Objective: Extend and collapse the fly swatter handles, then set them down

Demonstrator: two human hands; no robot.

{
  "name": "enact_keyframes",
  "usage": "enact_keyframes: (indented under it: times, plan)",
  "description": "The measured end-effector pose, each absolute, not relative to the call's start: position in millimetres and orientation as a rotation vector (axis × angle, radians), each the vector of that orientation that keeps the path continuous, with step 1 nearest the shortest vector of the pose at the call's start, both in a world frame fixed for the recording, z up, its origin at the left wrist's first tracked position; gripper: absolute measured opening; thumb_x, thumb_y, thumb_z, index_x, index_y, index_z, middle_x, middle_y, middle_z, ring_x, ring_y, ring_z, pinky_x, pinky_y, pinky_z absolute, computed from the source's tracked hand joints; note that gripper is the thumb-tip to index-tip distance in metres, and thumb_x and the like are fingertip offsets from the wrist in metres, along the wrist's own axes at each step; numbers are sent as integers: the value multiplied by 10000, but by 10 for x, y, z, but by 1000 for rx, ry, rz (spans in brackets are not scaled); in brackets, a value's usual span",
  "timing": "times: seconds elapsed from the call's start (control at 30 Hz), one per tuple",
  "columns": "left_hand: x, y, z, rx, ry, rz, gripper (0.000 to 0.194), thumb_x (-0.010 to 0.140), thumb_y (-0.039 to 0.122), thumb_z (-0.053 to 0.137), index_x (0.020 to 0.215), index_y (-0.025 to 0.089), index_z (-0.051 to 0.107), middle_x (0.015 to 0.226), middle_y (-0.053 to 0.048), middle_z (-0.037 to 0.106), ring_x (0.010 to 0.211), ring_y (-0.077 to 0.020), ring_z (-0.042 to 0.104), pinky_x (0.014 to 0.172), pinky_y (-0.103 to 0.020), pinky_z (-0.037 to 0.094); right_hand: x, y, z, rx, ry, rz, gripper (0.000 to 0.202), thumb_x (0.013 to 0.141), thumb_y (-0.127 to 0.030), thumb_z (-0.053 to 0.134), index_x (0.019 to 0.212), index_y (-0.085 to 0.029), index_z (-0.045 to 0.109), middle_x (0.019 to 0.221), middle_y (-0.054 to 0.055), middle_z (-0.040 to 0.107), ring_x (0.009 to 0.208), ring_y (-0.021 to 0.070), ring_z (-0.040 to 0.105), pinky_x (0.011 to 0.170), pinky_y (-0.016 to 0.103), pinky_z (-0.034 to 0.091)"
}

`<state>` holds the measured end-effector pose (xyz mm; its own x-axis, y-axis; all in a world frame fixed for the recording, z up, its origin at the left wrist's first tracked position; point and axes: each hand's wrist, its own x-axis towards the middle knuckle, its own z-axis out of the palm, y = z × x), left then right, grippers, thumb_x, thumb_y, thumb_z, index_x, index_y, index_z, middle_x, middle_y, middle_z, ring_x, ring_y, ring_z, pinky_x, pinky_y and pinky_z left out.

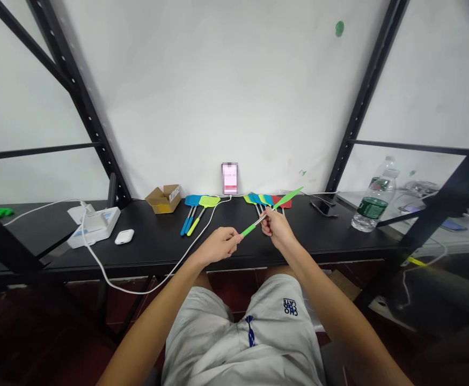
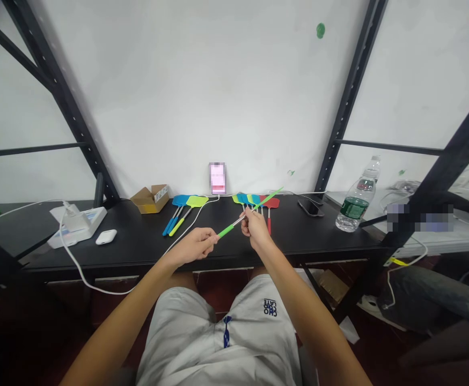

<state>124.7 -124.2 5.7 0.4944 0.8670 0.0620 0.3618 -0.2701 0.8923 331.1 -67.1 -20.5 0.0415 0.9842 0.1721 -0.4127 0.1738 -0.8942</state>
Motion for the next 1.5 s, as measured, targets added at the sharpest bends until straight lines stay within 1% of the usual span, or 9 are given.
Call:
enact_keyframes:
  times: [0.3, 0.43, 0.57, 0.7, 0.93, 1.17, 1.33, 1.43, 1.5]
  plan:
    - [1182, -1225, 106, 1577, 818, 577, 392, 833, 544, 576, 793, 165, 483, 539, 70, 420, 389, -25, 287, 386, -177, 180, 3299, -717, -145, -712, -963, 1254, 309, 830, -443, 622, 714, -170, 535, 468, -44, 426, 338, 54, 313, 317, 183, 190]
    - [1060, -1246, 201, 1702, 835, 434, 400, 845, 565, 530, 807, 166, 524, 525, 41, 494, 382, -51, 343, 388, -191, 201, 3545, -638, -92, -743, -830, 1147, 312, 848, -434, 595, 687, -185, 498, 445, -65, 361, 331, 55, 276, 311, 192, 160]
    - [959, -1176, 204, 1988, 1143, 521, 367, 870, 532, 480, 787, 180, 543, 603, -5, 605, 462, -106, 493, 473, -227, 345, 3869, -591, 3, -765, -733, 1088, 305, 870, -428, 554, 689, -199, 465, 469, -60, 363, 346, 60, 275, 315, 199, 161]
    - [985, -1008, 8, 2412, 1778, 740, 297, 879, 416, 504, 705, 179, 546, 725, -61, 635, 719, -188, 605, 613, -264, 388, 3883, -632, 59, -776, -797, 1191, 243, 850, -384, 550, 710, -202, 468, 483, -54, 376, 358, 70, 281, 320, 204, 162]
    - [1049, -876, -274, 2531, 2194, 543, 230, 907, 335, 473, 896, 146, 605, 946, -123, 635, 872, -250, 634, 679, -300, 422, 3584, -734, 28, -857, -1029, 1497, 133, 784, -279, 566, 722, -180, 502, 468, -45, 426, 355, 66, 302, 337, 192, 143]
    - [1014, -900, -235, 2498, 2292, 561, 209, 893, 279, 490, 985, 124, 594, 992, -149, 626, 931, -283, 630, 719, -329, 449, 3415, -773, -64, -885, -1087, 1543, 331, 819, -475, 554, 708, -163, 553, 428, -46, 418, 333, 69, 331, 341, 193, 158]
    - [1155, -1128, -14, 2436, 1962, 900, 326, 920, 442, 454, 861, 155, 595, 910, -125, 657, 888, -249, 640, 730, -316, 449, 3286, -838, -92, -947, -1159, 1523, 257, 793, -395, 551, 731, -149, 591, 470, -2, 533, 344, 97, 452, 327, 196, 209]
    - [1257, -1301, 125, 2203, 1377, 848, 476, 935, 554, 344, 795, 169, 585, 790, -69, 682, 680, -173, 648, 620, -267, 457, 3219, -910, -80, -921, -1248, 1548, 226, 771, -355, 558, 752, -137, 616, 537, 40, 618, 394, 120, 540, 338, 196, 273]
    - [1298, -1375, 166, 2054, 1163, 744, 480, 901, 593, 382, 826, 165, 586, 738, -50, 683, 551, -144, 618, 514, -238, 430, 3178, -968, -59, -899, -1292, 1565, 203, 763, -327, 564, 765, -133, 625, 575, 58, 654, 425, 129, 575, 351, 195, 300]
